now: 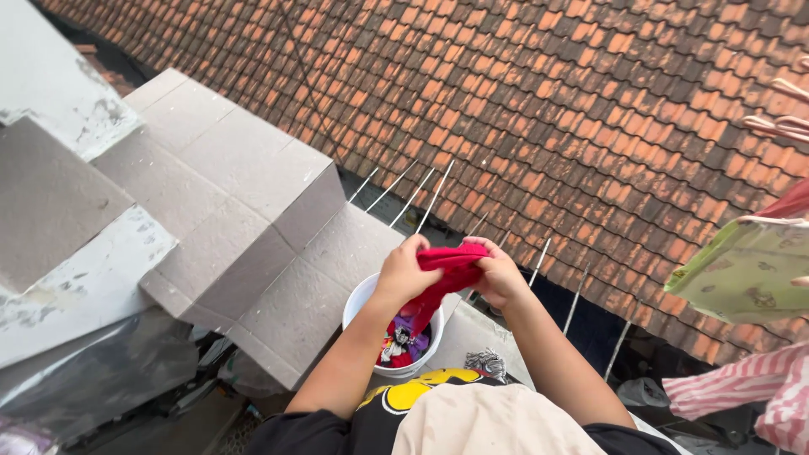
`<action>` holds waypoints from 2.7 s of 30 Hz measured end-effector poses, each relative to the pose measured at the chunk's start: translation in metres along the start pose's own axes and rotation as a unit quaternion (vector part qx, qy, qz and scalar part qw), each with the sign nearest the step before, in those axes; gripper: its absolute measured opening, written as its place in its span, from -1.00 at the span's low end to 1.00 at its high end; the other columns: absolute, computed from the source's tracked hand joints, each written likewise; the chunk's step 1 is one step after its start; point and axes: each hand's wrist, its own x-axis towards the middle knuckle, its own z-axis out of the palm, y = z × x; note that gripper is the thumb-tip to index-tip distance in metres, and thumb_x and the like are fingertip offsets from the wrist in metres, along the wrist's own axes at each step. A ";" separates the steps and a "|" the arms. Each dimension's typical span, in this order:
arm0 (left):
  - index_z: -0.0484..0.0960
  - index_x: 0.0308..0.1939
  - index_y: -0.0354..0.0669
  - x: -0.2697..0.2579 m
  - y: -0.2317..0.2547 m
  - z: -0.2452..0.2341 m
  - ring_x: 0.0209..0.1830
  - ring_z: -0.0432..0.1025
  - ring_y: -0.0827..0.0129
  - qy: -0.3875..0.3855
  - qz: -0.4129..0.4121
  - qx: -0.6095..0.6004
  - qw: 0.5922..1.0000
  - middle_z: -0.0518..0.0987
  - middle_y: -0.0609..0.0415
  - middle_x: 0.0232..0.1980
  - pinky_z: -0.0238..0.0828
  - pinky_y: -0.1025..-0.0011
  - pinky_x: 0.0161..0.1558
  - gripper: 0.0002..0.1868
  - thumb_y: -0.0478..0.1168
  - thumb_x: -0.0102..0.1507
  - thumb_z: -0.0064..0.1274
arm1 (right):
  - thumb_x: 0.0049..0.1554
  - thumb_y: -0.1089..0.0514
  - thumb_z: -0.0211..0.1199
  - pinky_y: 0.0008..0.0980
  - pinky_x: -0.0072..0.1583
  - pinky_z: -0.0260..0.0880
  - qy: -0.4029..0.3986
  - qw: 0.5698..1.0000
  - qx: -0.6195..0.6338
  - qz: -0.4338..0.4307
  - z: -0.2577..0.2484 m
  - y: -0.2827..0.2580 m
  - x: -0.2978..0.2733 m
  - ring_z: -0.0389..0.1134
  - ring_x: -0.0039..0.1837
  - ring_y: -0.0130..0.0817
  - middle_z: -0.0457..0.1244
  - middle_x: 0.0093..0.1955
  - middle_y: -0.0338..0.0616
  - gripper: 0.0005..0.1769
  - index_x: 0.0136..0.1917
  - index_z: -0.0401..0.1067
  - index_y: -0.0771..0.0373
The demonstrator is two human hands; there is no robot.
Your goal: The person is hanging laundry on a circular drying rack on a balcony.
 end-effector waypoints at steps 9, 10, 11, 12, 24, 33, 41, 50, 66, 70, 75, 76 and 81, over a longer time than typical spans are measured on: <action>0.71 -0.02 -0.41 0.050 -0.139 0.104 -0.18 0.58 0.17 -0.079 -0.136 -0.461 0.873 0.73 -0.09 -0.17 0.51 0.23 -0.10 -0.71 -0.28 0.31 0.00 | 0.05 0.48 0.18 -0.24 0.20 0.44 -0.073 0.975 -0.177 -0.110 0.015 -0.002 -0.048 0.40 0.16 -0.29 0.36 0.14 -0.16 -0.42 0.31 0.29 0.12; 0.71 -0.02 -0.41 0.043 -0.117 0.099 -0.18 0.58 0.17 -0.083 -0.134 -0.461 0.873 0.73 -0.09 -0.17 0.51 0.23 -0.10 -0.71 -0.28 0.31 0.00 | 0.05 0.48 0.18 -0.24 0.20 0.44 -0.069 0.975 -0.177 -0.112 0.013 -0.002 -0.050 0.40 0.16 -0.29 0.36 0.14 -0.16 -0.42 0.31 0.29 0.12; 0.68 -0.03 -0.40 0.036 -0.095 0.093 -0.17 0.60 0.20 -0.120 -0.189 -0.520 0.824 0.72 -0.07 -0.15 0.54 0.25 -0.09 -0.72 -0.29 0.30 -0.03 | 0.03 0.44 0.17 -0.26 0.17 0.45 0.039 0.918 -0.364 -0.153 0.011 -0.003 -0.053 0.43 0.10 -0.25 0.38 0.05 -0.11 -0.44 0.29 0.34 0.12; 0.66 -0.04 -0.39 0.029 -0.073 0.087 -0.15 0.62 0.23 -0.157 -0.243 -0.572 0.768 0.72 -0.05 -0.13 0.56 0.26 -0.07 -0.73 -0.30 0.28 -0.05 | 0.00 0.40 0.16 -0.29 0.13 0.47 0.147 0.813 -0.533 -0.182 0.009 -0.003 -0.055 0.47 0.04 -0.21 0.39 -0.03 -0.06 -0.45 0.27 0.40 0.13; 0.70 -0.08 -0.09 0.015 0.022 0.076 -0.08 0.54 -0.02 -0.139 0.046 0.016 0.989 0.68 -0.13 -0.17 0.43 0.21 -0.08 -0.69 -0.17 0.10 0.22 | 0.24 0.37 0.07 -0.24 0.08 0.43 0.013 0.993 0.053 -0.103 -0.051 -0.016 -0.083 0.40 0.08 -0.28 0.33 0.11 -0.13 -0.52 0.41 0.34 0.19; 0.65 -0.05 -0.34 0.045 -0.008 0.155 -0.14 0.60 0.19 -0.305 -0.210 -0.546 0.752 0.69 -0.08 -0.10 0.54 0.23 -0.02 -0.75 -0.26 0.29 -0.01 | 0.00 0.36 0.28 -0.33 0.10 0.46 0.268 0.838 -0.421 -0.223 -0.071 0.004 -0.096 0.44 0.02 -0.32 0.44 -0.05 -0.10 -0.59 0.15 0.50 0.21; 0.62 -0.01 -0.21 0.038 0.024 0.159 -0.17 0.56 0.36 -0.424 -0.039 -0.313 0.849 0.68 0.02 -0.14 0.53 0.32 -0.07 -0.66 -0.26 0.14 0.21 | 0.13 0.46 -0.01 -0.33 0.12 0.44 0.240 0.938 -0.032 -0.247 -0.127 -0.008 -0.097 0.43 0.08 -0.29 0.41 0.06 -0.09 -0.57 0.18 0.47 0.18; 0.72 -0.08 -0.33 0.049 0.013 0.205 -0.23 0.56 0.39 -0.309 0.012 -0.270 0.912 0.73 0.00 -0.20 0.49 0.40 -0.13 -0.72 -0.23 0.28 0.00 | 0.07 0.42 0.02 -0.30 0.20 0.43 0.150 0.961 0.023 -0.232 -0.118 -0.007 -0.117 0.41 0.15 -0.31 0.35 0.13 -0.12 -0.50 0.29 0.34 0.24; 0.70 0.00 -0.08 0.029 0.095 0.129 -0.08 0.57 0.07 -0.330 0.074 0.072 0.938 0.68 -0.13 -0.12 0.47 0.22 -0.01 -0.62 -0.29 0.09 0.11 | 0.07 0.36 0.22 -0.33 0.20 0.44 0.186 0.950 -0.009 -0.250 -0.130 -0.006 -0.126 0.45 0.16 -0.28 0.41 0.16 -0.09 -0.53 0.27 0.44 0.31; 0.74 -0.06 -0.14 0.035 0.049 0.171 -0.04 0.50 -0.10 -0.241 0.172 0.037 0.954 0.63 -0.15 -0.03 0.40 0.14 -0.01 -0.65 -0.30 0.07 0.10 | 0.05 0.35 0.24 -0.30 0.22 0.45 0.143 0.964 0.071 -0.213 -0.115 -0.004 -0.133 0.44 0.20 -0.29 0.37 0.20 -0.09 -0.52 0.27 0.43 0.25; 0.70 -0.07 -0.25 0.043 0.040 0.189 -0.12 0.62 0.31 -0.209 0.106 -0.290 0.928 0.75 -0.08 -0.14 0.50 0.39 0.02 -0.56 -0.46 0.06 -0.17 | -0.04 0.17 0.47 -0.43 0.04 0.47 0.406 0.778 -0.407 -0.252 -0.068 -0.023 -0.156 0.53 0.00 -0.43 0.47 -0.09 -0.08 -0.51 0.17 0.45 0.16; 0.70 -0.07 -0.25 0.042 0.043 0.191 -0.12 0.62 0.31 -0.212 0.106 -0.289 0.927 0.75 -0.08 -0.14 0.50 0.39 0.02 -0.56 -0.46 0.06 -0.17 | -0.04 0.17 0.47 -0.43 0.04 0.47 0.409 0.778 -0.406 -0.251 -0.074 -0.021 -0.155 0.53 0.00 -0.43 0.47 -0.09 -0.08 -0.51 0.17 0.45 0.16; 0.47 -0.17 -0.27 0.036 0.055 0.184 -0.43 0.43 0.48 -0.183 0.053 -0.325 0.926 0.60 -0.09 -0.36 0.36 0.39 -0.31 -0.80 -0.49 0.16 0.06 | -0.19 0.03 0.58 -0.23 -0.03 0.42 0.446 0.658 -0.529 -0.297 -0.062 -0.031 -0.172 0.45 -0.08 -0.09 0.40 -0.14 -0.05 -0.51 0.00 0.51 0.13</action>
